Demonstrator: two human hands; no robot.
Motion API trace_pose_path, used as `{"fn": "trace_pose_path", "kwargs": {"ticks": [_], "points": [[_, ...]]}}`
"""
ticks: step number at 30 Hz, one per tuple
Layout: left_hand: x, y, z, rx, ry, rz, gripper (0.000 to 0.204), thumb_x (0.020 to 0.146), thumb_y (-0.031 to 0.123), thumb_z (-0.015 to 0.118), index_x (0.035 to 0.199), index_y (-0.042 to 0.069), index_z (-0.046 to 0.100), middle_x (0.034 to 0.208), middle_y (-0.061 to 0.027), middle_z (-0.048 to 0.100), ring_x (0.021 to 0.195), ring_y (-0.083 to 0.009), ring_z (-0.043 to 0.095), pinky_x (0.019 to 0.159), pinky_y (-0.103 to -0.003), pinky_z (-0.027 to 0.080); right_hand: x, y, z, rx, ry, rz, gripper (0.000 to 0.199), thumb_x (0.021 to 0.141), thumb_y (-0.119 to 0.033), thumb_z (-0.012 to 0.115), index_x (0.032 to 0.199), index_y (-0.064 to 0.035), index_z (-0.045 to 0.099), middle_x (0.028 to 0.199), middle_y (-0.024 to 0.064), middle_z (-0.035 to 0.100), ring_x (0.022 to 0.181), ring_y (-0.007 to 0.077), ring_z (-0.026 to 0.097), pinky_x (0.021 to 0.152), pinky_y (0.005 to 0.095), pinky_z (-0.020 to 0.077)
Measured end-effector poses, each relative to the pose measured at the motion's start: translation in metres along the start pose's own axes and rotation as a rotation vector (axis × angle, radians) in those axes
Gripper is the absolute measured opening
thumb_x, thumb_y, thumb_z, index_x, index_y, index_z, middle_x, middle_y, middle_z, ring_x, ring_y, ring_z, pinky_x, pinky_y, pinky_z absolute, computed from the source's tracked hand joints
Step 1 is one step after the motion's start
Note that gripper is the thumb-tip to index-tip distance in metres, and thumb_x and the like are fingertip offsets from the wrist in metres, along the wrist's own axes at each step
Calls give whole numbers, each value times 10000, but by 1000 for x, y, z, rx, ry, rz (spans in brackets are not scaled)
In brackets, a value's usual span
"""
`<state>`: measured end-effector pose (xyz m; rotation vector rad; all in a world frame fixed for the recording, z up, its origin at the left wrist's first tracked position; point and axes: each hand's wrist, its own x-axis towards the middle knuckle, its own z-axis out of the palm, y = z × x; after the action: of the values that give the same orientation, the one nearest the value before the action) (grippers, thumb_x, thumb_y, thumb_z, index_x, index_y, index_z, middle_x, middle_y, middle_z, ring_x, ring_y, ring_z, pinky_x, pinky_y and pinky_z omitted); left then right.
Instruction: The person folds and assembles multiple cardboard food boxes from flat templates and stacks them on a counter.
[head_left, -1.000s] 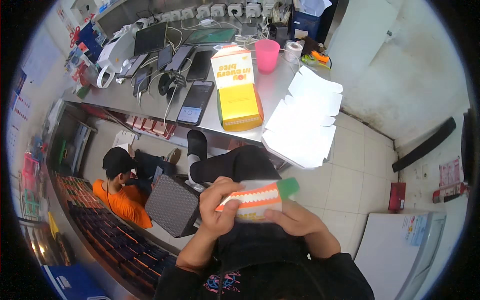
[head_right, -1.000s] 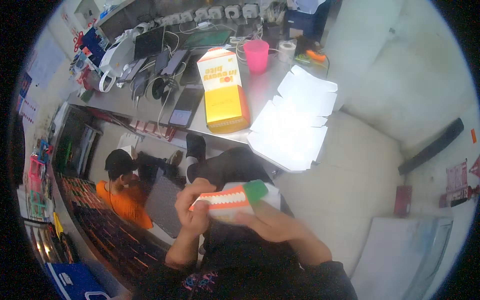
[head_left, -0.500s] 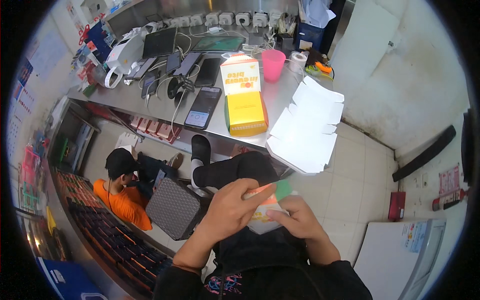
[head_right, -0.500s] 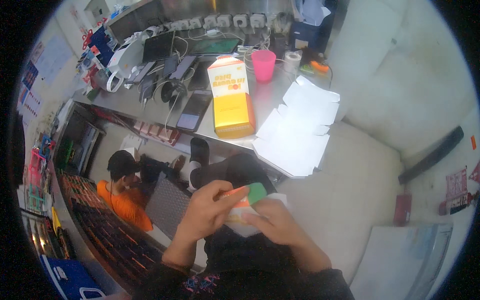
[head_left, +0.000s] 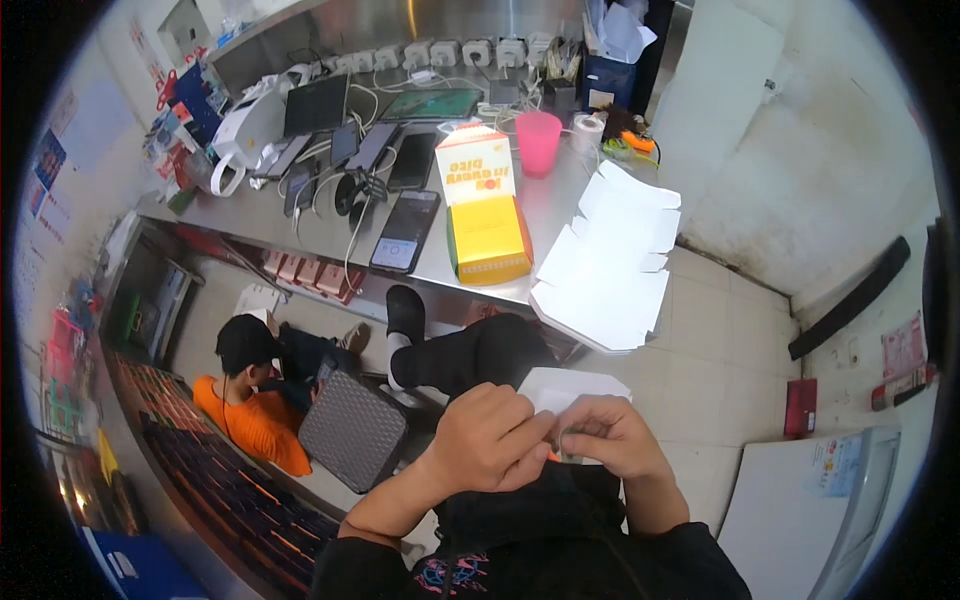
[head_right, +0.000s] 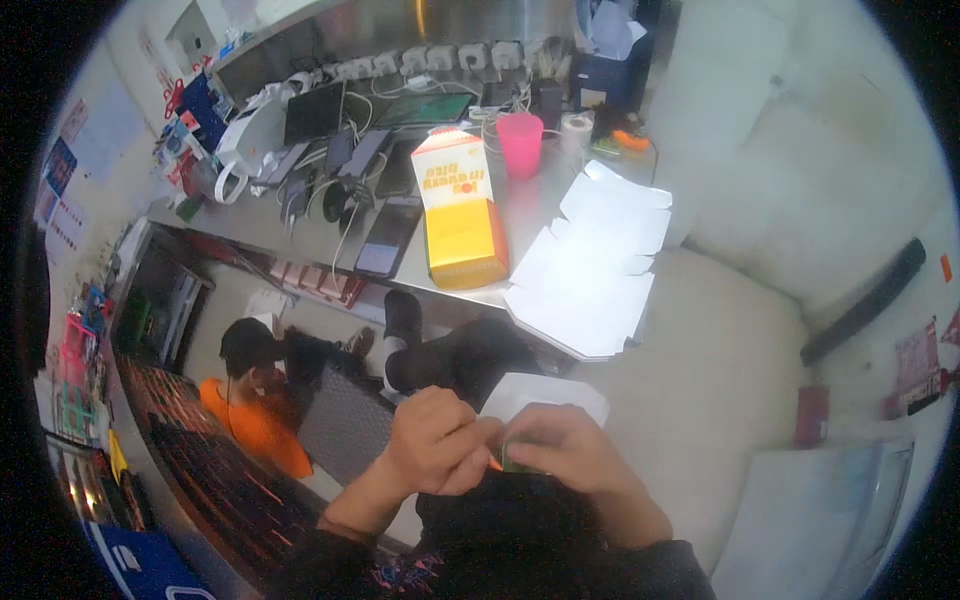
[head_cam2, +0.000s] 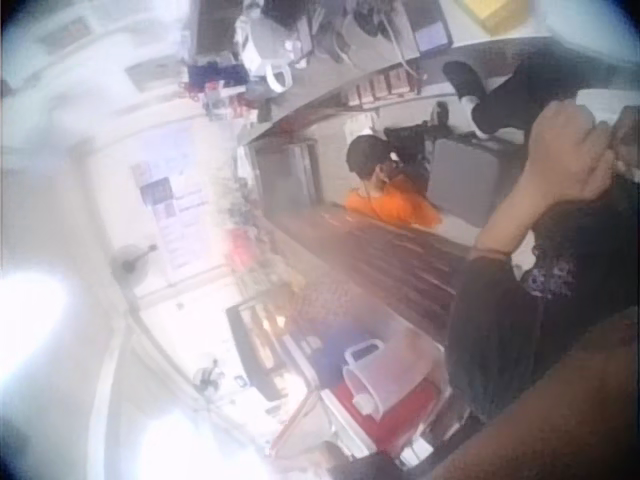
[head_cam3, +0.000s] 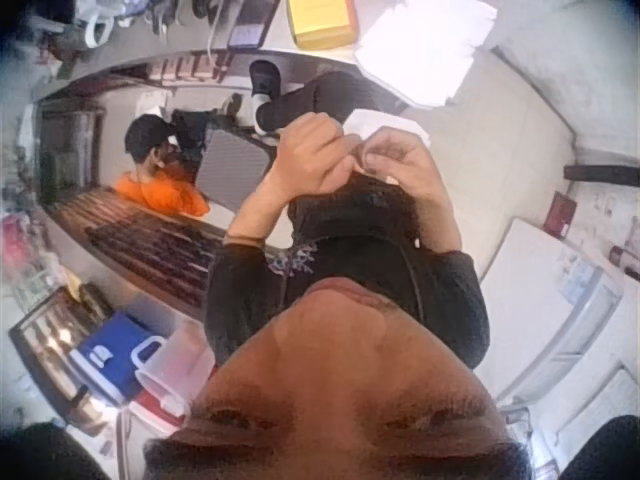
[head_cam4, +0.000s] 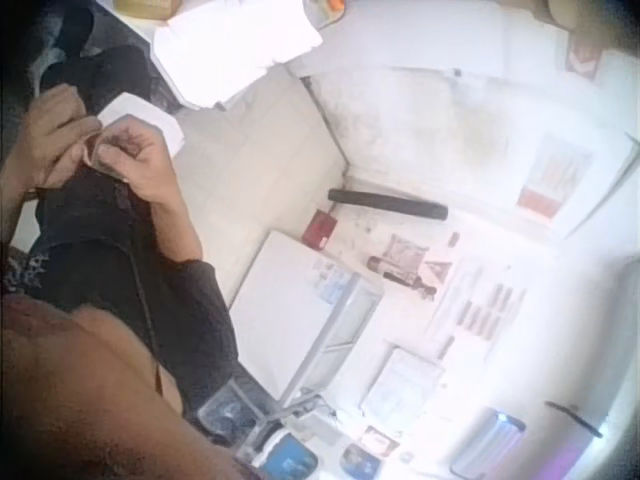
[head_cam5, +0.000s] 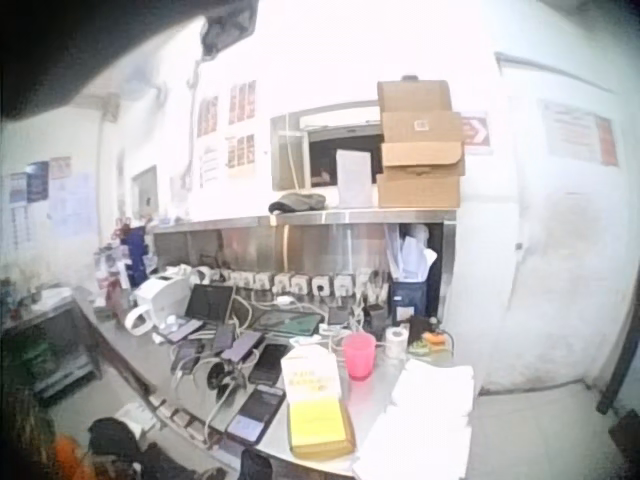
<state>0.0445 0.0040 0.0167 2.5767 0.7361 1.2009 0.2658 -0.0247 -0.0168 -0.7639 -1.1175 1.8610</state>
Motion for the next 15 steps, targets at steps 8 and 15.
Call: {"fn": "trace_pose_path", "kwargs": {"ticks": [8, 15], "points": [[6, 8, -1, 88, -62, -187, 166, 732, 152, 700, 825, 46, 612, 801, -104, 488, 742, -300, 509, 723, -416, 376, 3, -5, 21, -681, 195, -380, 145, 893, -30, 685, 1032, 3, 710, 975, 136, 739, 848, 228, 719, 776, 319, 557], [4, 19, 11, 8, -21, -210, 200, 779, 188, 711, 849, 38, 598, 885, -111, 497, 889, -305, 526, 858, -490, 329, 5, -4, 8, -638, 51, -343, 145, 882, -25, 702, 1022, 11, 702, 997, 102, 742, 870, 208, 710, 787, 305, 549]]}}
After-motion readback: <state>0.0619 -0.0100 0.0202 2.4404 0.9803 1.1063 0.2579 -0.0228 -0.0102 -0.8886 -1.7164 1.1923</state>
